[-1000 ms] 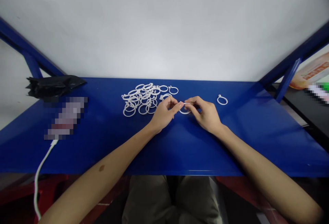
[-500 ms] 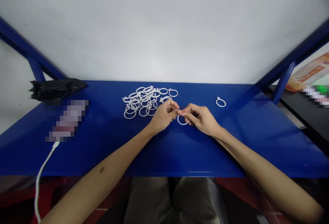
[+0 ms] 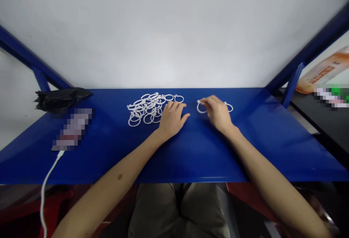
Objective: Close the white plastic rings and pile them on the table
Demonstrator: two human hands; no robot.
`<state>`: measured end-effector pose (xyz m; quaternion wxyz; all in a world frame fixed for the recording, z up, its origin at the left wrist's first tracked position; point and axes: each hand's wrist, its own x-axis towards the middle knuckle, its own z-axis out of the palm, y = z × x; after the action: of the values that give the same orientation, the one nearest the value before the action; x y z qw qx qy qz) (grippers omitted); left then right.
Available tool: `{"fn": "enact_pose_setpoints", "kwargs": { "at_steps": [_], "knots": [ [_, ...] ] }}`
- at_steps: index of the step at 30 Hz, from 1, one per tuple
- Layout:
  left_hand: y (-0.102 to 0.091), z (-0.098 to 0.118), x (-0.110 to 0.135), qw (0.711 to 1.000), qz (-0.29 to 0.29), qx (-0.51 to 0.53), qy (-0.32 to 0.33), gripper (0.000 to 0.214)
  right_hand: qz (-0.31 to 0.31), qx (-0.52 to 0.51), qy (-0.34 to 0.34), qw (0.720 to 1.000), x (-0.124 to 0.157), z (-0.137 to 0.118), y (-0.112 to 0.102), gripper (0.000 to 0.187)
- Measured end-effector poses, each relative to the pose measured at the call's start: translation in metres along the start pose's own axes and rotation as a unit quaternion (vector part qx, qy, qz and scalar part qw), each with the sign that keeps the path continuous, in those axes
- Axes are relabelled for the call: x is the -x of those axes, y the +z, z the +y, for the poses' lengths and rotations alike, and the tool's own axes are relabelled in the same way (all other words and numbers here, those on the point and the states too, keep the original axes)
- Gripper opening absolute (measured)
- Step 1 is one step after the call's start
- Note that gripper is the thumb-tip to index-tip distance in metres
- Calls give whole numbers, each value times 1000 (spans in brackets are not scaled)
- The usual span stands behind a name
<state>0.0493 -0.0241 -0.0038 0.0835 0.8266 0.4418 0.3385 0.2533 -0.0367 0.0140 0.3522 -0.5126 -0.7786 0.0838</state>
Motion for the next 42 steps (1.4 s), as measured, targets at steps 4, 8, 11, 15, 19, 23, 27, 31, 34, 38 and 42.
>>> {"fn": "enact_pose_setpoints", "kwargs": {
  "at_steps": [4, 8, 11, 15, 19, 23, 27, 31, 34, 38, 42],
  "knots": [
    [14, -6, -16, 982, -29, -183, 43, 43, 146, 157, 168, 962, -6, 41, -27, 32],
    [25, -17, -38, 967, -38, -251, 7, 42, 158, 178, 290, 927, -5, 79, -42, 29],
    [27, -18, -49, 964, -47, -260, -8, 31, 101, 183, 353, 912, -2, 90, -43, 25],
    [24, -4, -34, 964, -72, -248, 57, 24, 80, 232, 340, 908, -1, 84, -43, 27],
    [19, 10, -2, 955, -72, -199, 208, 21, 161, 249, 224, 928, -5, 60, -40, 30],
    [4, 11, 10, 972, 13, -155, 176, 23, 126, 106, 143, 976, -6, 18, -19, 33],
    [-9, 6, 2, 980, 41, -151, 124, 24, 2, -70, 108, 992, 1, -16, 10, 34],
    [-8, 3, 1, 984, 31, -113, 131, 20, 2, -144, 91, 985, 6, -23, 23, 28],
    [-4, 3, 3, 990, 50, -17, 135, 12, 37, -162, 81, 983, 6, -18, 22, 28],
    [-4, 2, 1, 985, 96, 141, 31, 17, 23, -187, 64, 980, 6, -13, 19, 20],
    [-8, -1, -3, 969, 21, 238, -63, 13, -30, -193, 36, 980, 6, -11, 16, 17]
  ]
}}
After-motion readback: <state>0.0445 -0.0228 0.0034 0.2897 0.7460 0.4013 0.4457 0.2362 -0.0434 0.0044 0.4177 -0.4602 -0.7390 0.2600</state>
